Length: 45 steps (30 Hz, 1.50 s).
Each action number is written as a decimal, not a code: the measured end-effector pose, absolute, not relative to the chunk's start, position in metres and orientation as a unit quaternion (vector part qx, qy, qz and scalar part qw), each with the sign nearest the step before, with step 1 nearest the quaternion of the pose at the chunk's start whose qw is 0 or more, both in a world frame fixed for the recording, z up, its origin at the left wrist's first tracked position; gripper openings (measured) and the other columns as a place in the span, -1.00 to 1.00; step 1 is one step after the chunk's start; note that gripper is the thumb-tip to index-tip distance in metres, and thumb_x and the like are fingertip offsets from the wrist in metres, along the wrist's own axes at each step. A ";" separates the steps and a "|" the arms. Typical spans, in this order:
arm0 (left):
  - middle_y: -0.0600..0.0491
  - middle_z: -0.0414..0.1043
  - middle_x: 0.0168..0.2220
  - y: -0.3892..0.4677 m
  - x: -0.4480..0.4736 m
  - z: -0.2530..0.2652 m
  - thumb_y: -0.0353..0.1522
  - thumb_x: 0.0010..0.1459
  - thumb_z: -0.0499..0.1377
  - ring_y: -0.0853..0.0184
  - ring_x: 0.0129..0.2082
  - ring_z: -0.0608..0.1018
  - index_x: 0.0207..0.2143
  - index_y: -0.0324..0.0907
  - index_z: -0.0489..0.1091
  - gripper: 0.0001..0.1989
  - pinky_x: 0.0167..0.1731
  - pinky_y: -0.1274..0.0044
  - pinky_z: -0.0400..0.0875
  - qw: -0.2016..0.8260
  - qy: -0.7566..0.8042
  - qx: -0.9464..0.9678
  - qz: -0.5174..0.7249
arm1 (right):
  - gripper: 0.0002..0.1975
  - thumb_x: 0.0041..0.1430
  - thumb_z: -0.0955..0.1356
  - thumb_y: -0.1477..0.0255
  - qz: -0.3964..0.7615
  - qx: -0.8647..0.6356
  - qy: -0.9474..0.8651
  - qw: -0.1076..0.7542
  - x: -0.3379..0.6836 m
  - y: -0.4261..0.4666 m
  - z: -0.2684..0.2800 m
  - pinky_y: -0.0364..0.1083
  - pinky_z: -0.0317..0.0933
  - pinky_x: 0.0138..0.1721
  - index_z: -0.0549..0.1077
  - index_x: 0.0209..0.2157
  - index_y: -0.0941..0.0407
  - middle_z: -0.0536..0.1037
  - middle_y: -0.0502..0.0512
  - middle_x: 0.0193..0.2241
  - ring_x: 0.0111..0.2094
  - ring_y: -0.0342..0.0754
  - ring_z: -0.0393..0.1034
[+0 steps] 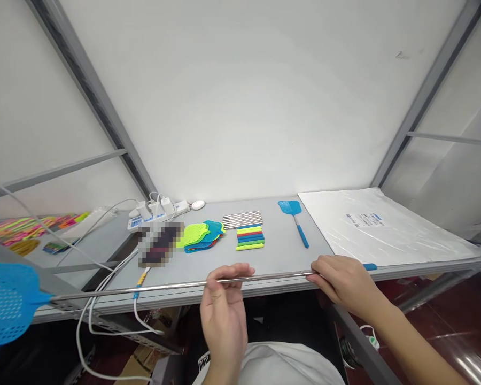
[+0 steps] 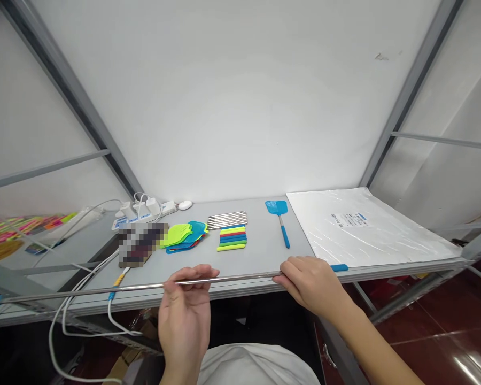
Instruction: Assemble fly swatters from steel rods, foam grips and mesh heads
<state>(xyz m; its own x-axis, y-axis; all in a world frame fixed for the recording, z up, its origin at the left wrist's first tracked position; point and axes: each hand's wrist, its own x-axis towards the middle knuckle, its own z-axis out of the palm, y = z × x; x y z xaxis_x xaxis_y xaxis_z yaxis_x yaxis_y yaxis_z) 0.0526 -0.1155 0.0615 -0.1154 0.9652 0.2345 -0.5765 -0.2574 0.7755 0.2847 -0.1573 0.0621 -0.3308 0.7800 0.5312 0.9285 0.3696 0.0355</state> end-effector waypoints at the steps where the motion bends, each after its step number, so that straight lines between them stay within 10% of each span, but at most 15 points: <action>1: -0.05 0.54 -0.22 -0.118 0.059 0.059 -0.09 0.23 0.12 0.22 -0.21 0.59 -0.23 -0.18 0.42 -0.66 -0.09 0.34 0.44 0.570 0.262 0.381 0.679 | -0.69 0.39 0.17 0.32 -0.163 -0.532 -0.802 0.219 0.280 -0.157 0.062 -0.10 -0.08 -0.46 0.35 -0.41 0.11 0.41 -0.02 -0.54 -0.53 -0.14 0.24; 12: 0.17 0.29 -0.62 -0.124 0.031 0.079 -0.07 0.24 0.08 0.28 -0.42 0.56 -0.50 -0.14 0.20 -0.61 -0.14 0.32 0.45 0.556 0.210 0.321 0.737 | -0.60 0.41 0.12 0.25 -0.155 -0.488 -0.831 0.215 0.260 -0.137 0.058 -0.10 -0.13 -0.51 0.31 -0.47 0.10 0.38 -0.04 -0.60 -0.59 -0.16 0.21; 45: 0.15 0.33 -0.53 -0.118 0.031 0.077 -0.13 0.35 -0.09 0.38 -0.44 0.45 -0.45 -0.14 0.20 -0.63 -0.04 0.24 0.44 0.538 0.167 0.279 0.778 | -0.71 0.36 0.21 0.34 -0.215 -0.557 -0.774 0.212 0.313 -0.117 0.042 -0.10 -0.06 -0.45 0.37 -0.43 0.14 0.43 0.03 -0.53 -0.51 -0.09 0.28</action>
<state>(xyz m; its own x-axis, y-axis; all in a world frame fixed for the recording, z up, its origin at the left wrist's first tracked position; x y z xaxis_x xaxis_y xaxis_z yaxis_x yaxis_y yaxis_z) 0.0310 -0.1180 0.0766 -0.2656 0.9298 0.2548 -0.7436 -0.3658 0.5597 0.3135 -0.1172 0.0416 -0.2899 0.7708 0.5674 0.9531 0.2866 0.0976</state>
